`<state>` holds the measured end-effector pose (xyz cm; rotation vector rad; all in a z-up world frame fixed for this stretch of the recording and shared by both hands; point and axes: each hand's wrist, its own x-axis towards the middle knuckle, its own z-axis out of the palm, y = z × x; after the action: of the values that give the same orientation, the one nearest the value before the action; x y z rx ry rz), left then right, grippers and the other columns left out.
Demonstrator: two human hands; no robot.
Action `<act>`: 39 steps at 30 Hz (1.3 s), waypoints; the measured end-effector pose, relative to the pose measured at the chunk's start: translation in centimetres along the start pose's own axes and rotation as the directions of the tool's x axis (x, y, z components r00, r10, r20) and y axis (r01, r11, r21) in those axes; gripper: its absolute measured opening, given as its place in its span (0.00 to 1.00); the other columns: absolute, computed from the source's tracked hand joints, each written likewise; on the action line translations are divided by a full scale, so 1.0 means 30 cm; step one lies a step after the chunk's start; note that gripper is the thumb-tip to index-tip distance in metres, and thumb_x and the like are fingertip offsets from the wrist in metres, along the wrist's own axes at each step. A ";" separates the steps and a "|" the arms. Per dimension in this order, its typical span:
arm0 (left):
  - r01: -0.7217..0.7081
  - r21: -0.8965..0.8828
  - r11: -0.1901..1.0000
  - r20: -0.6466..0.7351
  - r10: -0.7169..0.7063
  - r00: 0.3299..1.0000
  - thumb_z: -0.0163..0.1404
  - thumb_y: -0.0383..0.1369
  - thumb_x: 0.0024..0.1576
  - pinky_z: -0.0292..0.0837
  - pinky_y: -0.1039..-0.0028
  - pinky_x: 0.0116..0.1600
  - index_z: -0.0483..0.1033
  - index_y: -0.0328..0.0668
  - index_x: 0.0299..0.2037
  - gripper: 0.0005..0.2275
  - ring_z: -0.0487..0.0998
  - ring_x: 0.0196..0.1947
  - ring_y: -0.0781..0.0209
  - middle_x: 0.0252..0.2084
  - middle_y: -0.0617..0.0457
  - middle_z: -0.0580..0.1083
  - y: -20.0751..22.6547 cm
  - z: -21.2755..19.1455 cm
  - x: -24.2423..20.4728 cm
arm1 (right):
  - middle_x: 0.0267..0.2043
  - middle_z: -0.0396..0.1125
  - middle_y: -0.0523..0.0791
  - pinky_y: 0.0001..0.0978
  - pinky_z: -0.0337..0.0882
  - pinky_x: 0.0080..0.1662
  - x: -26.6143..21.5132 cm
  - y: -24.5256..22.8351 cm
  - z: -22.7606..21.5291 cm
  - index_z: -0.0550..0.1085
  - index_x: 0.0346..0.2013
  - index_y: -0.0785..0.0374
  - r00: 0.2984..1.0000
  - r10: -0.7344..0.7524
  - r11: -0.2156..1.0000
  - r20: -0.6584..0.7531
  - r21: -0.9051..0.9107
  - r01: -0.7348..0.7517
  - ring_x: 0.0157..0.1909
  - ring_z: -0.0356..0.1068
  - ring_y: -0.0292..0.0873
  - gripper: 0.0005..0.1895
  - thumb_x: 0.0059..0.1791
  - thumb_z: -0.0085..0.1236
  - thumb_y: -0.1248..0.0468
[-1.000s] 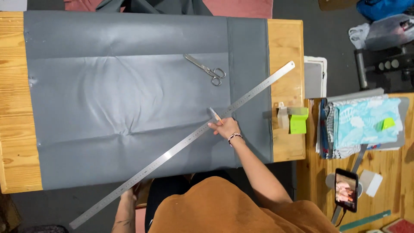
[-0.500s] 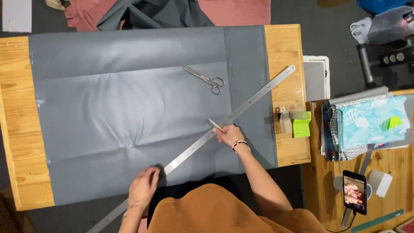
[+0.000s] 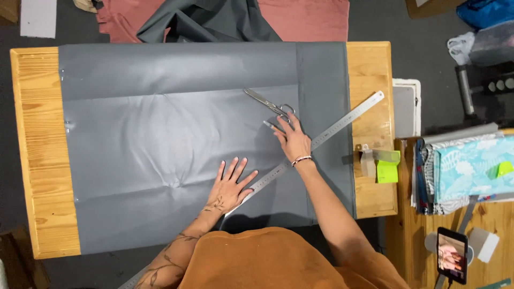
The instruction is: The person measures and marks a large piece of gray fabric on a wooden table using a metal ruler and a pencil. They draw straight lines along the ruler's edge and then fold the fabric to align the marked sections.
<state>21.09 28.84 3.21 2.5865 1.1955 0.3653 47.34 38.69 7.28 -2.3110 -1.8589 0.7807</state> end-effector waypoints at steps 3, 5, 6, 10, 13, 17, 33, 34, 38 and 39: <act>-0.053 0.038 0.998 0.005 0.053 0.999 0.30 0.60 0.62 0.31 0.44 0.75 0.53 0.73 0.72 0.27 0.43 0.77 0.46 0.78 0.50 0.48 -0.028 0.027 0.005 | 0.75 0.47 0.39 0.60 0.71 0.58 0.106 0.005 0.003 0.62 0.68 0.39 0.999 -0.012 1.000 -0.041 -0.006 0.011 0.55 0.70 0.64 0.25 0.56 0.48 0.47; -0.059 0.046 0.997 -0.045 0.061 0.997 0.30 0.61 0.61 0.35 0.45 0.75 0.54 0.76 0.72 0.28 0.48 0.75 0.46 0.76 0.50 0.51 -0.036 0.033 0.018 | 0.70 0.52 0.35 0.55 0.73 0.56 0.182 0.032 0.022 0.64 0.65 0.36 0.999 0.005 0.998 -0.044 -0.056 -0.007 0.54 0.72 0.58 0.23 0.54 0.51 0.46; -0.058 0.044 0.997 -0.045 0.060 0.997 0.30 0.61 0.61 0.35 0.45 0.75 0.54 0.76 0.72 0.28 0.48 0.75 0.46 0.76 0.50 0.51 -0.050 0.039 0.033 | 0.70 0.52 0.35 0.55 0.73 0.56 0.201 0.037 0.025 0.64 0.65 0.36 0.999 0.005 0.998 -0.042 -0.058 -0.007 0.54 0.72 0.58 0.23 0.54 0.51 0.46; 0.013 0.046 0.999 -0.001 -0.013 1.000 0.30 0.63 0.60 0.35 0.45 0.75 0.52 0.78 0.72 0.28 0.46 0.76 0.43 0.77 0.49 0.49 -0.105 0.027 0.123 | 0.60 0.59 0.33 0.50 0.76 0.51 0.251 0.055 0.032 0.70 0.51 0.34 0.999 0.039 0.995 0.001 -0.090 -0.039 0.47 0.75 0.56 0.16 0.49 0.58 0.48; 0.116 0.045 0.992 0.009 -0.117 0.993 0.33 0.63 0.60 0.35 0.43 0.75 0.52 0.77 0.72 0.29 0.45 0.76 0.39 0.77 0.47 0.49 -0.172 0.005 0.201 | 0.56 0.62 0.33 0.49 0.76 0.49 0.258 0.079 0.056 0.71 0.45 0.34 0.998 0.034 0.993 0.045 -0.113 -0.029 0.45 0.76 0.56 0.14 0.46 0.59 0.47; 0.267 0.059 0.962 0.000 -0.268 0.964 0.34 0.61 0.61 0.32 0.42 0.75 0.52 0.74 0.73 0.29 0.43 0.77 0.39 0.78 0.46 0.48 -0.304 -0.029 0.301 | 0.52 0.64 0.38 0.49 0.76 0.49 0.236 0.055 0.031 0.72 0.40 0.43 0.997 -0.008 0.989 0.074 -0.146 0.019 0.45 0.76 0.58 0.14 0.42 0.59 0.50; 0.324 -0.305 0.896 0.234 -0.259 0.937 0.35 0.47 0.66 0.35 0.59 0.78 0.54 0.53 0.74 0.25 0.45 0.77 0.58 0.78 0.57 0.48 -0.556 -0.093 0.368 | 0.63 0.60 0.38 0.51 0.78 0.49 0.031 -0.095 0.016 0.70 0.55 0.38 0.960 -0.246 0.963 0.130 -0.075 0.257 0.45 0.76 0.56 0.19 0.49 0.54 0.48; 0.318 -0.278 0.907 0.228 -0.259 0.938 0.36 0.47 0.66 0.36 0.58 0.78 0.54 0.53 0.74 0.26 0.45 0.77 0.58 0.78 0.57 0.48 -0.554 -0.093 0.368 | 0.69 0.53 0.44 0.54 0.76 0.52 0.059 -0.112 -0.017 0.64 0.63 0.38 0.978 -0.171 0.980 0.116 -0.080 0.181 0.50 0.73 0.61 0.24 0.51 0.50 0.46; 0.295 -0.153 0.943 0.191 -0.265 0.945 0.44 0.43 0.63 0.40 0.57 0.77 0.54 0.51 0.73 0.28 0.47 0.76 0.56 0.78 0.53 0.48 -0.529 -0.100 0.373 | 0.79 0.33 0.52 0.59 0.71 0.58 0.208 -0.126 -0.077 0.47 0.75 0.34 0.992 0.021 0.988 0.124 -0.156 -0.002 0.57 0.68 0.70 0.37 0.54 0.45 0.39; 0.299 -0.149 0.942 0.186 -0.270 0.945 0.44 0.43 0.63 0.40 0.57 0.77 0.54 0.51 0.73 0.28 0.47 0.76 0.56 0.78 0.53 0.48 -0.518 -0.104 0.376 | 0.79 0.33 0.52 0.59 0.71 0.58 0.246 -0.123 -0.080 0.47 0.75 0.34 0.992 0.013 0.988 0.122 -0.156 0.006 0.57 0.68 0.70 0.37 0.54 0.45 0.39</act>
<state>16.21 47.63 2.08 2.2052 1.3862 0.1840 46.09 47.13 8.23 -2.4087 -2.0369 0.8237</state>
